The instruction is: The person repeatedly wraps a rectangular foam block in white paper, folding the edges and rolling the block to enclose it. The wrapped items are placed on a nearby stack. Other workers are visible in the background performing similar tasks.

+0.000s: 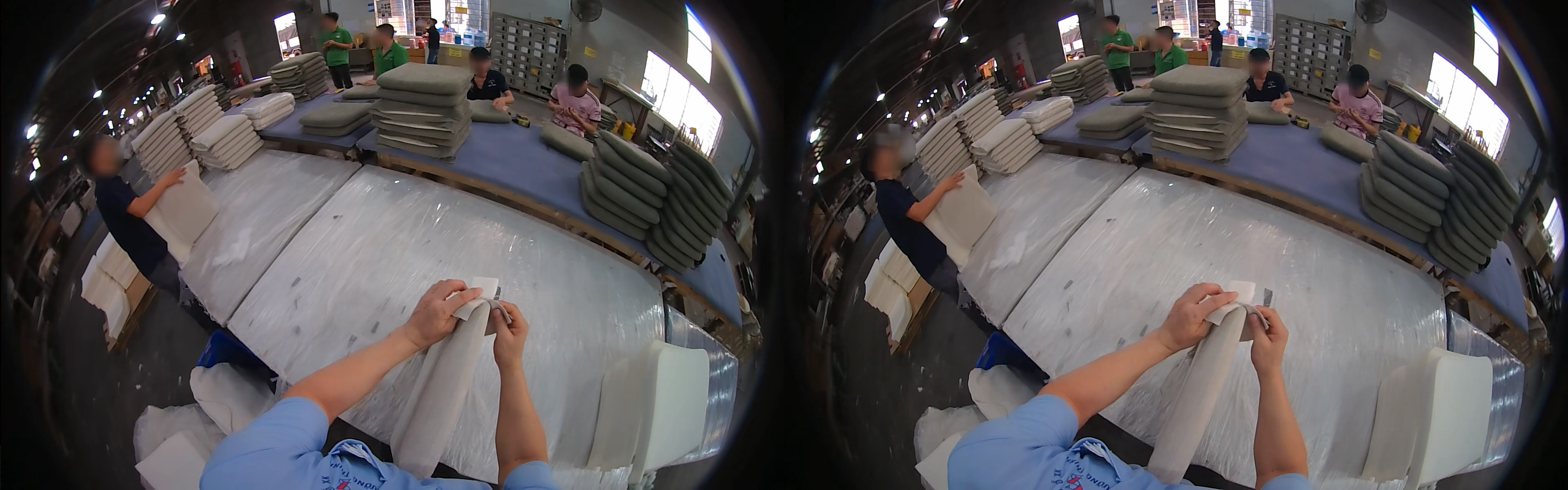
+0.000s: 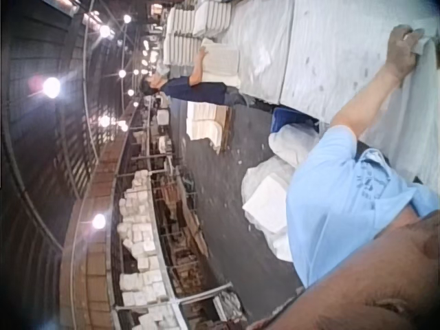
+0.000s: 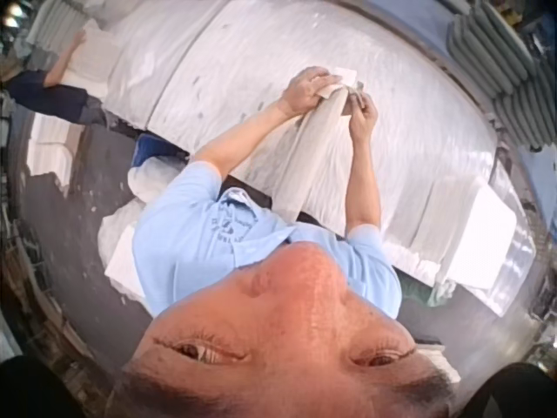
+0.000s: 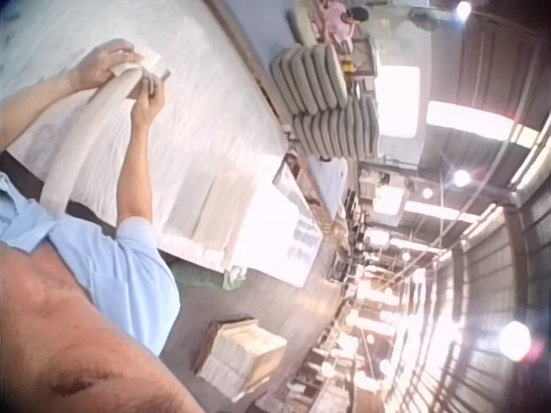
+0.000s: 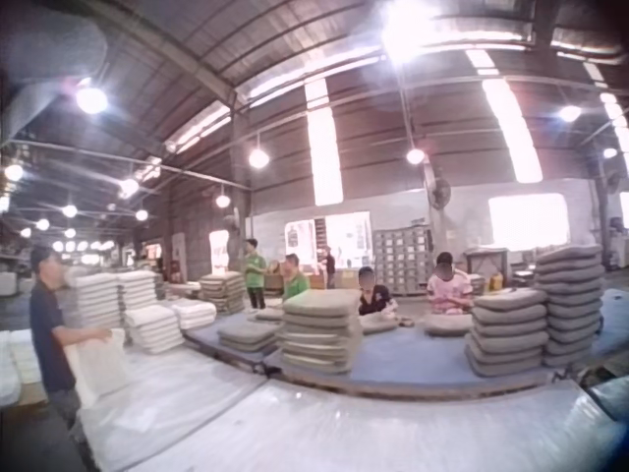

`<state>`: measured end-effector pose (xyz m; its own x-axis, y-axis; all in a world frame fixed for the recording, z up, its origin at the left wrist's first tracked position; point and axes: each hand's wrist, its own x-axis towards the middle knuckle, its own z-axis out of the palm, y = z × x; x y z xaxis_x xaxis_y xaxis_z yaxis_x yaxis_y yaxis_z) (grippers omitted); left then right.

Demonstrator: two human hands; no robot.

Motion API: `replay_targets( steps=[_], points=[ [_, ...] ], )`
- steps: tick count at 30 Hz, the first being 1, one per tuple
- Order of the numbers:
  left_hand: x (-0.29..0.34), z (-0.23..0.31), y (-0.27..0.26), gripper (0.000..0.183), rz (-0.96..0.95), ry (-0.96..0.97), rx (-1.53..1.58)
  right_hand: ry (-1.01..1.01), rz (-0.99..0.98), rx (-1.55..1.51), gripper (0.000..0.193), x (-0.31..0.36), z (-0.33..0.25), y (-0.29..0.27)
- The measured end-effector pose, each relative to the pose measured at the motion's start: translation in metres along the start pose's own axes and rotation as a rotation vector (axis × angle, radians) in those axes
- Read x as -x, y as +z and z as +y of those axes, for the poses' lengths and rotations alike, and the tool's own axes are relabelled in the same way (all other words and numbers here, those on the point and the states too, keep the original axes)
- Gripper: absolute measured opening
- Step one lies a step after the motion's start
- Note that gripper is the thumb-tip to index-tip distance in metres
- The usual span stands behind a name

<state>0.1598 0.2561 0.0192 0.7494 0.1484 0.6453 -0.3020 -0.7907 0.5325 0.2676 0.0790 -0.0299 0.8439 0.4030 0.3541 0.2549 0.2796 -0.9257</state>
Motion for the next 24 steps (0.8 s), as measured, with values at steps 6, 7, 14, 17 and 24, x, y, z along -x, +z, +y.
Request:
replay_targets(
  steps=[6,7,14,17,24],
  points=[
    [-0.01,-0.005,0.004,0.04,-0.185,-0.357,0.516,-0.277,0.167,0.374,0.007,0.014,-0.002,0.013],
    [-0.009,-0.005,0.008,0.039,-0.191,-0.431,0.647,-0.367,0.174,0.439,0.007,0.015,-0.002,0.012],
    [0.008,0.004,0.025,0.039,0.035,-0.221,0.3,-0.786,-0.181,0.85,0.002,-0.022,-0.032,-0.016],
    [0.008,0.011,0.026,0.041,0.086,-0.164,0.184,-0.782,-0.315,0.828,0.004,-0.036,-0.04,-0.024],
    [0.003,0.001,0.018,0.036,-0.017,-0.169,0.294,0.09,-0.298,0.376,0.012,-0.041,-0.024,-0.02]
  ],
)
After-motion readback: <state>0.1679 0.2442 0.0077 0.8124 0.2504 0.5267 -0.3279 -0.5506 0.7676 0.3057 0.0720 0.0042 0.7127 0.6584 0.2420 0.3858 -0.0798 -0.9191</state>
